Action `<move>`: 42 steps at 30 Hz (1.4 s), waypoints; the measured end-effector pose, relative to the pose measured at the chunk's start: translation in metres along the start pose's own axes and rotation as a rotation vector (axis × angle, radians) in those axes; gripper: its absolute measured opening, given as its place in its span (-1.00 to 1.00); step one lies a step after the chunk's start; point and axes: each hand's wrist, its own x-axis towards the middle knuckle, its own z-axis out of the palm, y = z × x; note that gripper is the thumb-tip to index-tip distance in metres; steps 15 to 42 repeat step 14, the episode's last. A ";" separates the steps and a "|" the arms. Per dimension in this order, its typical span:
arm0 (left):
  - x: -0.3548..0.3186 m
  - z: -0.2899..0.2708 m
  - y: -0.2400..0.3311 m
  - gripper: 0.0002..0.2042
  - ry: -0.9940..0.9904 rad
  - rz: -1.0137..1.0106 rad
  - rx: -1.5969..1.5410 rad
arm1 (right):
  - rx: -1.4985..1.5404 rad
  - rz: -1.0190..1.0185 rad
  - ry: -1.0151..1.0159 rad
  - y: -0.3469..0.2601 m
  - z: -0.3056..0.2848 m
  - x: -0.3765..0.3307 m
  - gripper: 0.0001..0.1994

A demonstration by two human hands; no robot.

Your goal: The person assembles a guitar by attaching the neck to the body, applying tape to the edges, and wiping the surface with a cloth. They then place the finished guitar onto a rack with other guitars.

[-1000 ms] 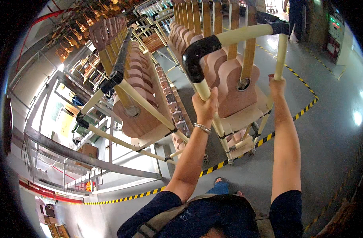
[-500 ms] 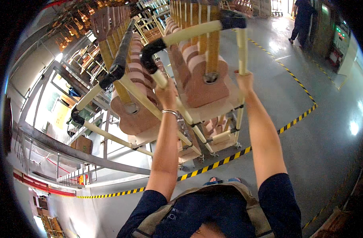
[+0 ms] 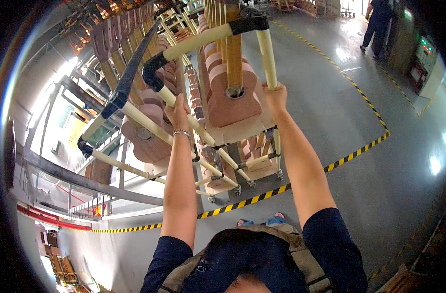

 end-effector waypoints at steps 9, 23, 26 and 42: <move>-0.200 -0.138 -0.023 -0.29 -0.389 0.003 0.665 | -0.182 -0.104 0.025 0.078 -0.001 -0.048 -0.74; -0.445 -0.329 -0.094 -0.06 -0.618 -1.086 0.707 | -0.308 0.343 -0.301 0.267 -0.110 -0.244 -0.53; -0.445 -0.329 -0.094 -0.06 -0.618 -1.086 0.707 | -0.308 0.343 -0.301 0.267 -0.110 -0.244 -0.53; -0.445 -0.329 -0.094 -0.06 -0.618 -1.086 0.707 | -0.308 0.343 -0.301 0.267 -0.110 -0.244 -0.53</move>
